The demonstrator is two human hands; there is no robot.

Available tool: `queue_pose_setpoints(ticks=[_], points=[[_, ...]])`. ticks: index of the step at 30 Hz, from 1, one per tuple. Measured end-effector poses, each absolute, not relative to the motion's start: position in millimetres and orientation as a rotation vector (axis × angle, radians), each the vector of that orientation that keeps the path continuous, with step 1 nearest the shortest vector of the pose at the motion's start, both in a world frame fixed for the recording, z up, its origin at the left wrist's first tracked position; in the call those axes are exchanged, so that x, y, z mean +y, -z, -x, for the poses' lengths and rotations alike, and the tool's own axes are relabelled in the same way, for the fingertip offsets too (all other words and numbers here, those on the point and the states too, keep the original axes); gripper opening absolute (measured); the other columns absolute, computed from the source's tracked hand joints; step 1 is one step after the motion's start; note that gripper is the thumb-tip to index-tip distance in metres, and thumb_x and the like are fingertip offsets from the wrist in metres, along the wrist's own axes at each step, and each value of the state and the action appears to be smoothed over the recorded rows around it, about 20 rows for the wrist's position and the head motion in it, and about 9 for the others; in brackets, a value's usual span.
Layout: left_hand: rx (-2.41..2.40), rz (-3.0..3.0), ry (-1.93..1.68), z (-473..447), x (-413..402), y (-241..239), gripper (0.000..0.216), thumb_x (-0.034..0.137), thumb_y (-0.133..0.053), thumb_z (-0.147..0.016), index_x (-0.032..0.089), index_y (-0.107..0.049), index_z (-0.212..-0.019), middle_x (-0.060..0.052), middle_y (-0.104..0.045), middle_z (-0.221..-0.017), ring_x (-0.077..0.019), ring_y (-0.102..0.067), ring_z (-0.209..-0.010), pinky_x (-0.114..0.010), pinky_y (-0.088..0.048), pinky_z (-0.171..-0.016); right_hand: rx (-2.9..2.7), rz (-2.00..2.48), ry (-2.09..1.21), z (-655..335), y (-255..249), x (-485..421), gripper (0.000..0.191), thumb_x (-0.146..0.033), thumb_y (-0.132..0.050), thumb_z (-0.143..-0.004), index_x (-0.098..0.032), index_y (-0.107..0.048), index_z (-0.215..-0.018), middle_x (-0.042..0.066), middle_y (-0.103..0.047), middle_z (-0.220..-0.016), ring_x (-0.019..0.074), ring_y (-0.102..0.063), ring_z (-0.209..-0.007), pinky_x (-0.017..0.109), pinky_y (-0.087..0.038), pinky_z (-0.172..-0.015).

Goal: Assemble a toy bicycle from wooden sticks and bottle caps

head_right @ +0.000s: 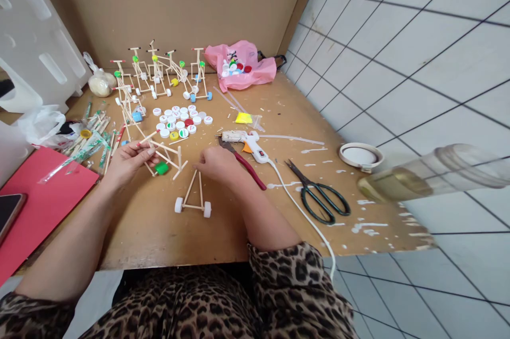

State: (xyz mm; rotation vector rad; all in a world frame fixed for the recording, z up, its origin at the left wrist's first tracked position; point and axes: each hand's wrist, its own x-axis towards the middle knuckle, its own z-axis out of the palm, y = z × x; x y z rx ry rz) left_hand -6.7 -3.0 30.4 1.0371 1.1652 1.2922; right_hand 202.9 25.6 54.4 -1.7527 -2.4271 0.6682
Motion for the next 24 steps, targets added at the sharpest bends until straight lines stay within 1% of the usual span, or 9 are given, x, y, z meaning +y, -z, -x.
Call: queue_pose_setpoints(ticks=[2,4,9,14,16,18,19,22,24], points=[[1.172,-1.041,-1.318,6.6,-2.1,-28.6,0.04,0.041,-0.088,-0.045,0.016,-0.065,-0.067,0.0,-0.067,-0.057,-0.0126,-0.062,-0.051,-0.026,-0.053,-0.053,-2.578,1.824,-0.617,-203.9,-59.3,18.3,0.034,-0.032,-0.063,-0.075,-0.02,-0.052,-0.045,0.004,-0.057,-0.053,0.0161,-0.054,-0.055,0.027,-0.028,-0.05],[1.17,-1.057,-1.338,6.3,-1.5,-27.1,0.042,0.042,-0.088,-0.045,0.016,-0.064,-0.067,0.0,-0.066,-0.056,-0.0122,-0.062,-0.051,-0.025,-0.053,-0.054,-2.651,1.821,-0.614,-200.4,-60.1,11.6,0.036,-0.032,-0.063,-0.074,-0.02,-0.051,-0.043,0.005,-0.055,-0.049,0.0169,-0.053,-0.053,0.028,-0.027,-0.049],[1.174,-1.074,-1.405,8.0,1.5,-24.5,0.042,0.043,-0.088,-0.043,0.016,-0.064,-0.065,0.002,-0.065,-0.055,-0.0112,-0.062,-0.053,-0.025,-0.054,-0.058,-2.618,1.786,-0.597,-189.5,-50.7,4.6,0.031,-0.015,-0.061,-0.068,-0.02,-0.048,-0.041,0.006,-0.054,-0.046,0.0177,-0.054,-0.052,0.028,-0.027,-0.048],[1.204,-1.051,-1.447,11.1,4.0,-22.3,0.041,0.041,-0.088,-0.042,0.016,-0.065,-0.065,0.002,-0.065,-0.058,-0.0124,-0.063,-0.056,-0.025,-0.053,-0.06,-2.531,1.783,-0.59,-195.3,-44.8,3.5,0.025,-0.011,-0.059,-0.068,-0.019,-0.05,-0.046,0.005,-0.058,-0.051,0.0149,-0.053,-0.051,0.026,-0.029,-0.046],[1.209,-1.046,-1.453,11.6,4.3,-22.1,0.04,0.04,-0.088,-0.042,0.016,-0.066,-0.065,0.002,-0.065,-0.059,-0.0125,-0.063,-0.057,-0.026,-0.053,-0.062,-2.442,1.732,-0.7,-202.9,-45.3,1.7,0.016,-0.011,-0.057,-0.068,-0.019,-0.053,-0.054,0.003,-0.063,-0.058,0.0137,-0.055,-0.054,0.024,-0.033,-0.047],[1.214,-1.051,-1.452,11.8,4.4,-22.1,0.04,0.04,-0.087,-0.042,0.017,-0.066,-0.065,0.002,-0.065,-0.059,-0.0128,-0.063,-0.057,-0.027,-0.053,-0.064,-2.274,1.598,-0.959,-211.0,-45.7,-1.0,0.009,-0.011,-0.054,-0.068,-0.02,-0.055,-0.066,0.001,-0.065,-0.065,0.0126,-0.057,-0.058,0.022,-0.038,-0.051],[1.216,-1.057,-1.449,11.8,4.5,-22.1,0.04,0.04,-0.087,-0.042,0.017,-0.066,-0.065,0.002,-0.064,-0.059,-0.0131,-0.063,-0.057,-0.028,-0.054,-0.064,-2.174,1.503,-1.106,-214.4,-45.6,-2.5,0.009,-0.011,-0.053,-0.068,-0.02,-0.055,-0.07,0.0,-0.065,-0.067,0.0119,-0.058,-0.06,0.021,-0.04,-0.053],[1.215,-1.076,-1.444,11.6,4.5,-22.0,0.039,0.041,-0.087,-0.042,0.017,-0.065,-0.064,0.002,-0.064,-0.059,-0.0135,-0.062,-0.057,-0.028,-0.053,-0.064,-1.944,1.242,-1.393,-218.6,-44.3,-6.8,0.004,-0.02,-0.055,-0.07,-0.02,-0.054,-0.074,-0.003,-0.06,-0.063,0.0094,-0.054,-0.057,0.021,-0.041,-0.054],[1.213,-1.09,-1.445,11.3,4.2,-22.2,0.039,0.041,-0.087,-0.042,0.017,-0.066,-0.064,0.001,-0.064,-0.059,-0.0132,-0.062,-0.057,-0.028,-0.053,-0.063,-1.879,1.15,-1.451,-216.0,-43.4,-9.0,0.011,-0.029,-0.057,-0.072,-0.019,-0.054,-0.073,-0.006,-0.054,-0.058,0.0077,-0.049,-0.052,0.021,-0.038,-0.051]])
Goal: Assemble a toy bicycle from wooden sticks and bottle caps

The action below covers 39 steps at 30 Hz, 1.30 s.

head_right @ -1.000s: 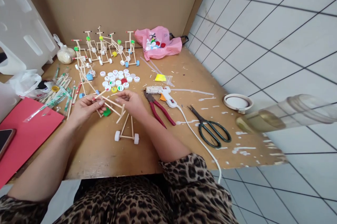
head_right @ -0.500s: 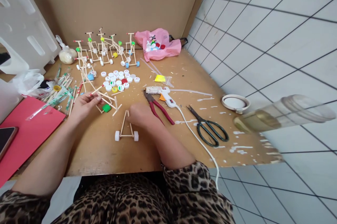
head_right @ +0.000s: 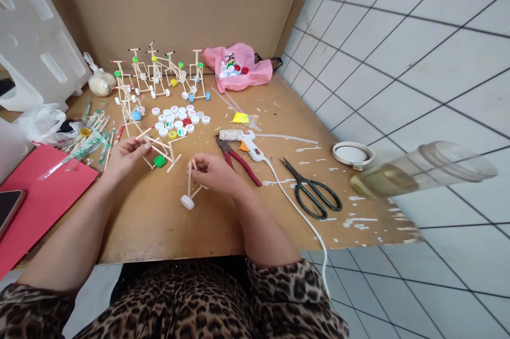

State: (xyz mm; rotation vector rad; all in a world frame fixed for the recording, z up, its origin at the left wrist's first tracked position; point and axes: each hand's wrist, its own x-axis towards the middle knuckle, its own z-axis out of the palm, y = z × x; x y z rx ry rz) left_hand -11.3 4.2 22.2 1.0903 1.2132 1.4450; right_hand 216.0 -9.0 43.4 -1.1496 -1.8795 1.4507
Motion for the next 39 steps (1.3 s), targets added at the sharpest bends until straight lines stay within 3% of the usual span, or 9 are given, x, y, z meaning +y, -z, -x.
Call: queue_pose_setpoints(ticks=[3,8,21,27,39], points=[[1.211,-1.105,-1.447,11.2,3.3,-23.3,0.038,0.04,-0.087,-0.042,0.017,-0.066,-0.063,0.001,-0.064,-0.058,-0.0119,-0.059,-0.056,-0.027,-0.052,-0.062,-1.855,1.132,-1.48,-208.0,-42.7,-10.9,0.019,-0.036,-0.062,-0.069,-0.019,-0.055,-0.071,-0.007,-0.051,-0.054,0.0065,-0.044,-0.048,0.02,-0.034,-0.047],[1.21,-1.153,-1.435,11.4,1.1,-26.0,0.033,0.038,-0.086,-0.044,0.018,-0.067,-0.062,0.001,-0.065,-0.06,-0.0112,-0.057,-0.057,-0.024,-0.05,-0.058,-1.777,1.295,-1.431,-196.9,-42.4,-12.9,0.016,-0.032,-0.064,-0.068,-0.02,-0.053,-0.069,-0.008,-0.052,-0.051,0.0058,-0.042,-0.044,0.018,-0.031,-0.044],[1.211,-1.256,-1.375,11.6,-0.1,-25.6,0.028,0.037,-0.084,-0.052,0.018,-0.068,-0.064,0.002,-0.063,-0.057,-0.0105,-0.054,-0.053,-0.021,-0.044,-0.05,-1.716,1.376,-1.307,-189.5,-36.6,-12.0,0.011,-0.028,-0.061,-0.067,-0.02,-0.053,-0.068,-0.006,-0.052,-0.055,0.0072,-0.046,-0.048,0.019,-0.035,-0.043],[1.197,-1.282,-1.382,13.2,1.0,-23.4,0.028,0.038,-0.084,-0.052,0.018,-0.07,-0.068,0.001,-0.065,-0.06,-0.0109,-0.055,-0.054,-0.022,-0.046,-0.052,-1.63,1.333,-1.432,-187.6,-34.3,-10.0,0.013,-0.028,-0.062,-0.064,-0.02,-0.053,-0.069,-0.004,-0.056,-0.063,0.0083,-0.051,-0.052,0.02,-0.042,-0.045],[1.2,-1.368,-1.369,16.7,4.3,-18.9,0.038,0.048,-0.081,-0.054,0.017,-0.071,-0.073,-0.002,-0.07,-0.067,-0.0138,-0.061,-0.061,-0.024,-0.049,-0.057,-1.637,1.171,-1.5,-191.1,-34.6,-10.8,0.014,-0.028,-0.061,-0.065,-0.019,-0.053,-0.073,-0.006,-0.054,-0.061,0.0061,-0.044,-0.049,0.02,-0.035,-0.047]])
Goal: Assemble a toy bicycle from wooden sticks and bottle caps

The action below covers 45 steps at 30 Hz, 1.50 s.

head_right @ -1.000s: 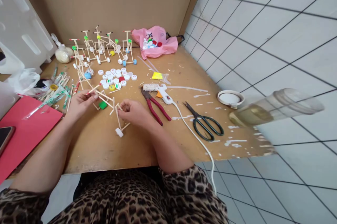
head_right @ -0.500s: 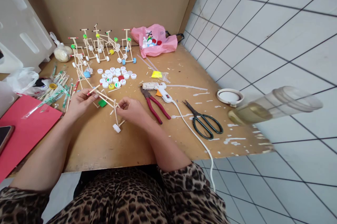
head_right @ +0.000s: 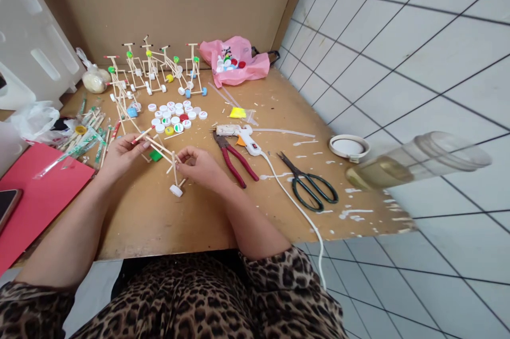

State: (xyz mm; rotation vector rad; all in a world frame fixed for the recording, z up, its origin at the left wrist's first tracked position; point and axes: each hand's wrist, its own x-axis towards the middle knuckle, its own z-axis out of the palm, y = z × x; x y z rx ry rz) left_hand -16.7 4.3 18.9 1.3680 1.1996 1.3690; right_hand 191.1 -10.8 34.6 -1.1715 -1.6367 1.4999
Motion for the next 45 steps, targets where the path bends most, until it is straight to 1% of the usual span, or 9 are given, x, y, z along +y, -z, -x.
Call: queue_pose_setpoints(ticks=[5,11,15,21,26,32,36,42,45], points=[[1.199,-1.382,-1.403,16.3,4.7,-18.2,0.036,0.049,-0.081,-0.055,0.018,-0.07,-0.068,-0.001,-0.068,-0.064,-0.0141,-0.061,-0.061,-0.025,-0.049,-0.057,-1.68,1.164,-1.391,-194.6,-36.3,-10.8,0.018,-0.03,-0.063,-0.066,-0.018,-0.058,-0.079,-0.003,-0.057,-0.071,0.0065,-0.044,-0.054,0.022,-0.034,-0.052],[1.177,-1.385,-1.39,16.2,4.6,-19.7,0.035,0.048,-0.082,-0.054,0.018,-0.07,-0.068,0.0,-0.068,-0.063,-0.0137,-0.061,-0.06,-0.025,-0.051,-0.059,-1.721,1.148,-1.273,-197.1,-32.0,-9.3,0.017,-0.034,-0.062,-0.071,-0.017,-0.062,-0.076,-0.004,-0.051,-0.063,0.0076,-0.039,-0.053,0.023,-0.03,-0.051],[1.176,-1.371,-1.396,15.8,4.6,-19.2,0.035,0.047,-0.082,-0.054,0.018,-0.07,-0.068,-0.001,-0.068,-0.064,-0.0134,-0.061,-0.061,-0.025,-0.051,-0.059,-1.688,1.078,-1.195,-195.6,-31.4,-10.6,0.017,-0.034,-0.063,-0.072,-0.018,-0.062,-0.075,-0.002,-0.054,-0.068,0.0078,-0.042,-0.056,0.023,-0.033,-0.052],[1.179,-1.373,-1.404,14.3,3.8,-19.7,0.033,0.046,-0.081,-0.055,0.018,-0.07,-0.068,-0.001,-0.068,-0.063,-0.0135,-0.061,-0.06,-0.024,-0.05,-0.057,-1.633,1.079,-1.269,-193.0,-29.9,-12.4,0.013,-0.031,-0.063,-0.072,-0.019,-0.062,-0.076,-0.005,-0.048,-0.058,0.008,-0.042,-0.053,0.024,-0.035,-0.053],[1.191,-1.364,-1.418,13.8,4.3,-19.0,0.033,0.045,-0.082,-0.054,0.018,-0.07,-0.067,0.0,-0.067,-0.062,-0.0126,-0.059,-0.059,-0.024,-0.05,-0.057,-1.596,1.023,-1.347,-192.4,-28.6,-12.3,0.012,-0.029,-0.064,-0.071,-0.019,-0.063,-0.078,-0.005,-0.052,-0.061,0.0074,-0.044,-0.054,0.023,-0.036,-0.053],[1.194,-1.376,-1.425,13.9,5.2,-17.1,0.036,0.049,-0.081,-0.054,0.017,-0.07,-0.068,-0.001,-0.068,-0.063,-0.0135,-0.06,-0.06,-0.025,-0.049,-0.056,-1.596,0.98,-1.311,-192.5,-29.0,-11.5,0.013,-0.03,-0.066,-0.071,-0.018,-0.067,-0.076,-0.004,-0.056,-0.062,0.0071,-0.043,-0.054,0.023,-0.035,-0.052],[1.19,-1.378,-1.426,13.8,5.2,-16.9,0.035,0.049,-0.081,-0.056,0.017,-0.07,-0.068,-0.001,-0.068,-0.064,-0.0139,-0.061,-0.061,-0.025,-0.05,-0.059,-1.566,0.951,-1.335,-192.1,-30.4,-12.1,0.013,-0.03,-0.067,-0.069,-0.018,-0.069,-0.075,-0.003,-0.059,-0.064,0.0066,-0.045,-0.052,0.023,-0.037,-0.05],[1.19,-1.353,-1.431,15.1,6.5,-15.2,0.036,0.048,-0.082,-0.054,0.018,-0.07,-0.069,-0.001,-0.068,-0.065,-0.013,-0.06,-0.061,-0.025,-0.05,-0.06,-1.534,0.974,-1.42,-191.8,-31.2,-13.0,0.016,-0.032,-0.069,-0.068,-0.018,-0.067,-0.075,-0.006,-0.054,-0.054,0.0069,-0.047,-0.047,0.021,-0.038,-0.044],[1.19,-1.357,-1.423,16.5,7.0,-14.8,0.035,0.047,-0.082,-0.054,0.018,-0.07,-0.069,0.0,-0.068,-0.065,-0.0128,-0.06,-0.061,-0.025,-0.05,-0.06,-1.537,0.981,-1.414,-192.0,-31.2,-13.3,0.016,-0.033,-0.069,-0.068,-0.018,-0.067,-0.075,-0.006,-0.053,-0.053,0.0067,-0.047,-0.046,0.021,-0.038,-0.043]])
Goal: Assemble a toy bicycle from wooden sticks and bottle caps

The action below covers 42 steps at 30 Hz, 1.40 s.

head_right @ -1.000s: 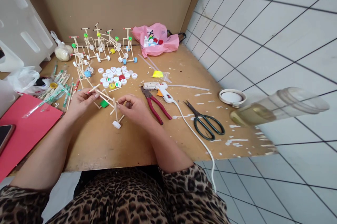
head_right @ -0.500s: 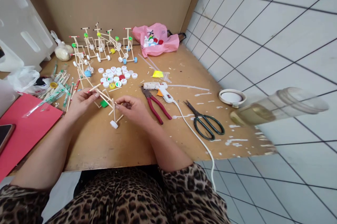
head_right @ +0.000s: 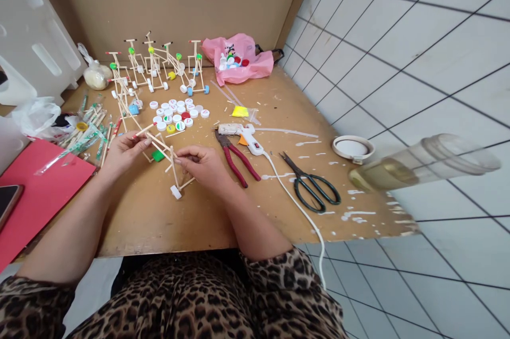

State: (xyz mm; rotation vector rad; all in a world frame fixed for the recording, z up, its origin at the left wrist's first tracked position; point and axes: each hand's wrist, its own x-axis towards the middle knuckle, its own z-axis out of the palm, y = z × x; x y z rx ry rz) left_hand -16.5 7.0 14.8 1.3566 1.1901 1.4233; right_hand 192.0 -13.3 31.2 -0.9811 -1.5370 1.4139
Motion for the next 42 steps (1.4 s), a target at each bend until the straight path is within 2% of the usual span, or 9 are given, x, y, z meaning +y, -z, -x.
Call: queue_pose_setpoints(ticks=[9,16,22,28,42], points=[[1.21,-1.366,-1.424,16.1,6.7,-13.8,0.035,0.047,-0.081,-0.056,0.018,-0.07,-0.07,-0.001,-0.069,-0.066,-0.0137,-0.061,-0.062,-0.026,-0.05,-0.06,-1.573,0.997,-1.385,-191.7,-28.3,-13.0,0.019,-0.034,-0.068,-0.07,-0.019,-0.071,-0.08,-0.003,-0.059,-0.062,0.0076,-0.05,-0.051,0.021,-0.038,-0.043],[1.191,-1.335,-1.443,15.7,7.5,-11.7,0.035,0.047,-0.081,-0.055,0.017,-0.071,-0.07,-0.002,-0.069,-0.067,-0.0136,-0.061,-0.063,-0.026,-0.05,-0.061,-1.594,0.968,-1.393,-192.5,-26.8,-11.9,0.018,-0.034,-0.068,-0.069,-0.018,-0.071,-0.075,-0.001,-0.061,-0.072,0.007,-0.05,-0.052,0.022,-0.04,-0.045],[1.171,-1.337,-1.438,16.3,7.3,-12.2,0.035,0.047,-0.082,-0.055,0.017,-0.071,-0.07,-0.001,-0.069,-0.067,-0.0135,-0.061,-0.063,-0.026,-0.05,-0.061,-1.681,1.001,-1.282,-193.7,-25.3,-8.9,0.017,-0.032,-0.068,-0.072,-0.02,-0.074,-0.082,0.002,-0.065,-0.081,0.0107,-0.054,-0.067,0.025,-0.045,-0.06],[1.193,-1.335,-1.43,15.8,5.0,-15.9,0.037,0.047,-0.082,-0.054,0.018,-0.072,-0.075,-0.003,-0.071,-0.068,-0.0144,-0.063,-0.063,-0.027,-0.052,-0.061,-1.758,0.953,-1.206,-194.3,-25.4,-7.7,0.011,-0.028,-0.066,-0.074,-0.022,-0.074,-0.08,0.001,-0.061,-0.079,0.0115,-0.05,-0.066,0.028,-0.043,-0.065],[1.213,-1.301,-1.294,30.5,4.3,-25.1,0.04,0.047,-0.084,-0.052,0.018,-0.075,-0.078,-0.005,-0.076,-0.079,-0.0187,-0.069,-0.075,-0.032,-0.055,-0.076,-1.824,0.929,-1.146,-194.6,-29.8,-9.4,0.009,-0.027,-0.062,-0.077,-0.021,-0.068,-0.074,0.001,-0.057,-0.077,0.0122,-0.049,-0.066,0.029,-0.039,-0.064]])
